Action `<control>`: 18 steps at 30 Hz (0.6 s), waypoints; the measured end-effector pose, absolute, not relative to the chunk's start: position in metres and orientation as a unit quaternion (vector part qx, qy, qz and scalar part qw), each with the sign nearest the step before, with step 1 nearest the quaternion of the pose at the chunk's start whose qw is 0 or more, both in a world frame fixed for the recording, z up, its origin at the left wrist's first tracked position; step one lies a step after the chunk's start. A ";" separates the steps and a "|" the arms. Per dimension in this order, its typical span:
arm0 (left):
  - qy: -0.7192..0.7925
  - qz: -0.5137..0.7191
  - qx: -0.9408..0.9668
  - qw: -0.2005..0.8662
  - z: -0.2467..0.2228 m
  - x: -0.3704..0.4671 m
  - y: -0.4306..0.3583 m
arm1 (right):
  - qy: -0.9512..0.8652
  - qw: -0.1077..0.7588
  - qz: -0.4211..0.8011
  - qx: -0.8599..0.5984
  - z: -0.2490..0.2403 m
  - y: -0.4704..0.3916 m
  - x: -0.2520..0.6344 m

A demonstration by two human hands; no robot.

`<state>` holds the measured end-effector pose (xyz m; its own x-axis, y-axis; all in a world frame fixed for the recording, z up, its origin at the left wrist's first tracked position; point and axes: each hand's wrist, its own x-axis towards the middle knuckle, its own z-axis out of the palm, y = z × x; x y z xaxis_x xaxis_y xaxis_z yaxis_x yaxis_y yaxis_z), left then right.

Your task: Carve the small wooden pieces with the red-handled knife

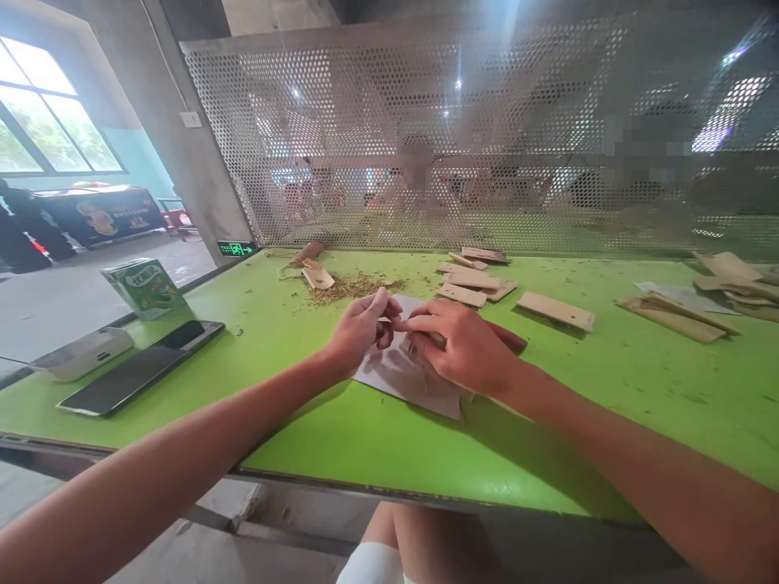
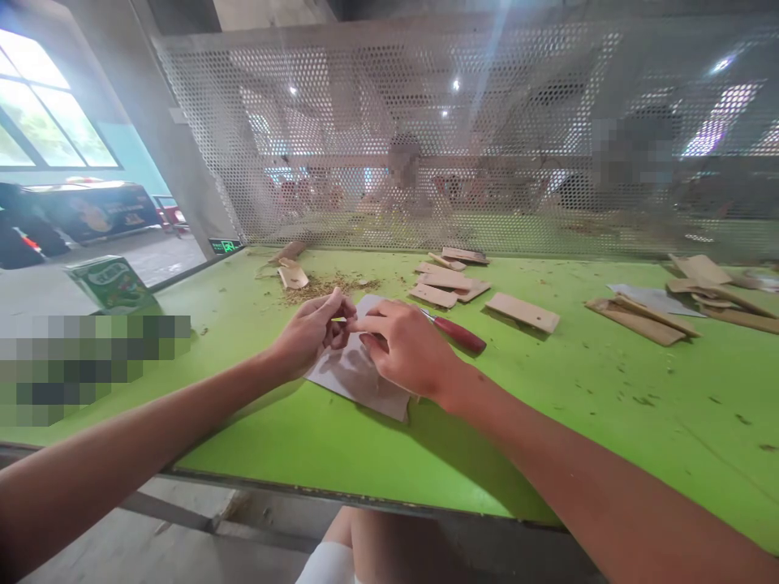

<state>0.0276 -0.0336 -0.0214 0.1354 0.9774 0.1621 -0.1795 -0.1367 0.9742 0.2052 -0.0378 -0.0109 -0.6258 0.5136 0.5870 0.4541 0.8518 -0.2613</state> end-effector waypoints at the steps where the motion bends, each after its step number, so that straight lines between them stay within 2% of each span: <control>1: 0.381 0.537 0.541 0.524 -0.023 0.027 -0.033 | -0.896 0.337 0.047 -0.287 -0.012 -0.037 0.206; 5: 0.358 0.545 0.552 0.520 -0.024 0.026 -0.032 | -0.886 0.302 0.076 -0.344 -0.016 -0.035 0.206; 11: 0.309 0.514 0.525 0.604 -0.017 0.025 -0.039 | -0.866 0.234 0.060 -0.437 -0.024 -0.032 0.208; 18: 0.302 0.476 0.510 0.650 -0.015 0.023 -0.039 | -0.844 0.214 0.074 -0.486 -0.029 -0.027 0.208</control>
